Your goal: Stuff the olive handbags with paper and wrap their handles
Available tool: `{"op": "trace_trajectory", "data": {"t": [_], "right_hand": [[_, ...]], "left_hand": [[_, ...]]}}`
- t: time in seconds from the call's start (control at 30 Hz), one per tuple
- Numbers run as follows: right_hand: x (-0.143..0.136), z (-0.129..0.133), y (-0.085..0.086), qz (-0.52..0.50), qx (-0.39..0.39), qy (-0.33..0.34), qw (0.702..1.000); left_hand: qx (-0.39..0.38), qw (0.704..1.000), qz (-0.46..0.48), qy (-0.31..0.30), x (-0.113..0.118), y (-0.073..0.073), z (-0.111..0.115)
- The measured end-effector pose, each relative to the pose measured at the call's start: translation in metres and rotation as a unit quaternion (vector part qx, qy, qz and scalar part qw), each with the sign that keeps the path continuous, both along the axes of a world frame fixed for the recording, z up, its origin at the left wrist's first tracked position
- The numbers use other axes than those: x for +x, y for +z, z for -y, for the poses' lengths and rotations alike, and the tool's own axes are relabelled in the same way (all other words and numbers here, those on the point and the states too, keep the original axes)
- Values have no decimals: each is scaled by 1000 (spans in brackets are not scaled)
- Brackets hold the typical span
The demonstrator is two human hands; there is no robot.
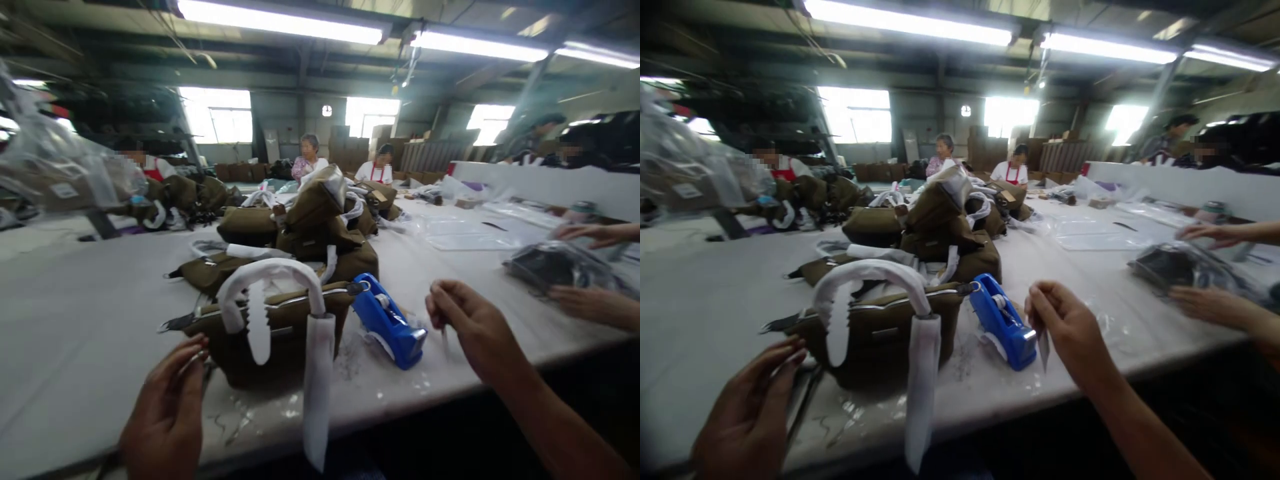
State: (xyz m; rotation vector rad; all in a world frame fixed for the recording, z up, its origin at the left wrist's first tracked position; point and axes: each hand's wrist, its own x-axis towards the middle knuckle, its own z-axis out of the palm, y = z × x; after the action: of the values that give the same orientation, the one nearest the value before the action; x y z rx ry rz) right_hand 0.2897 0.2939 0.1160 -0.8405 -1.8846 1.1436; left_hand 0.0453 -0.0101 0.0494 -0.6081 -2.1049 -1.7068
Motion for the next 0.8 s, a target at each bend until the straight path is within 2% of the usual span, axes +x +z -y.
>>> {"op": "trace_trajectory", "data": {"t": [0.07, 0.17, 0.27, 0.33, 0.4, 0.47, 0.57, 0.63, 0.7, 0.73, 0.8], "right_hand": [[-17, 48, -17, -61, -142, 94, 984], [-57, 110, -35, -133, -337, 202, 910], [-106, 147, -38, -198, -460, 242, 831], [-135, 156, -35, -222, -501, 235, 803], [-158, 157, -32, -223, -510, 226, 799], [-173, 155, -30, -208, -500, 227, 809], [-186, 151, -27, -166, -472, 250, 829], [-190, 148, -24, -127, -442, 281, 842], [-193, 144, -20, -90, -406, 318, 852], [-194, 141, -19, -77, -386, 334, 857], [-195, 135, -19, -62, -349, 357, 864]], "left_hand": [[-37, 999, 12, -20, -8, 23, -4], [-62, 989, 42, -128, -30, 44, -12], [-31, 956, 110, -270, -54, 58, -19], [-40, 924, 154, -347, -68, 70, -21], [-72, 902, 166, -393, -78, 80, -19], [-109, 884, 155, -428, -86, 88, -17], [-177, 854, 107, -478, -92, 92, -19], [-226, 831, 31, -508, -92, 92, -25], [-261, 809, -87, -520, -89, 92, -33], [-275, 802, -148, -509, -87, 92, -37], [-290, 810, -234, -453, -84, 93, -40]]}}
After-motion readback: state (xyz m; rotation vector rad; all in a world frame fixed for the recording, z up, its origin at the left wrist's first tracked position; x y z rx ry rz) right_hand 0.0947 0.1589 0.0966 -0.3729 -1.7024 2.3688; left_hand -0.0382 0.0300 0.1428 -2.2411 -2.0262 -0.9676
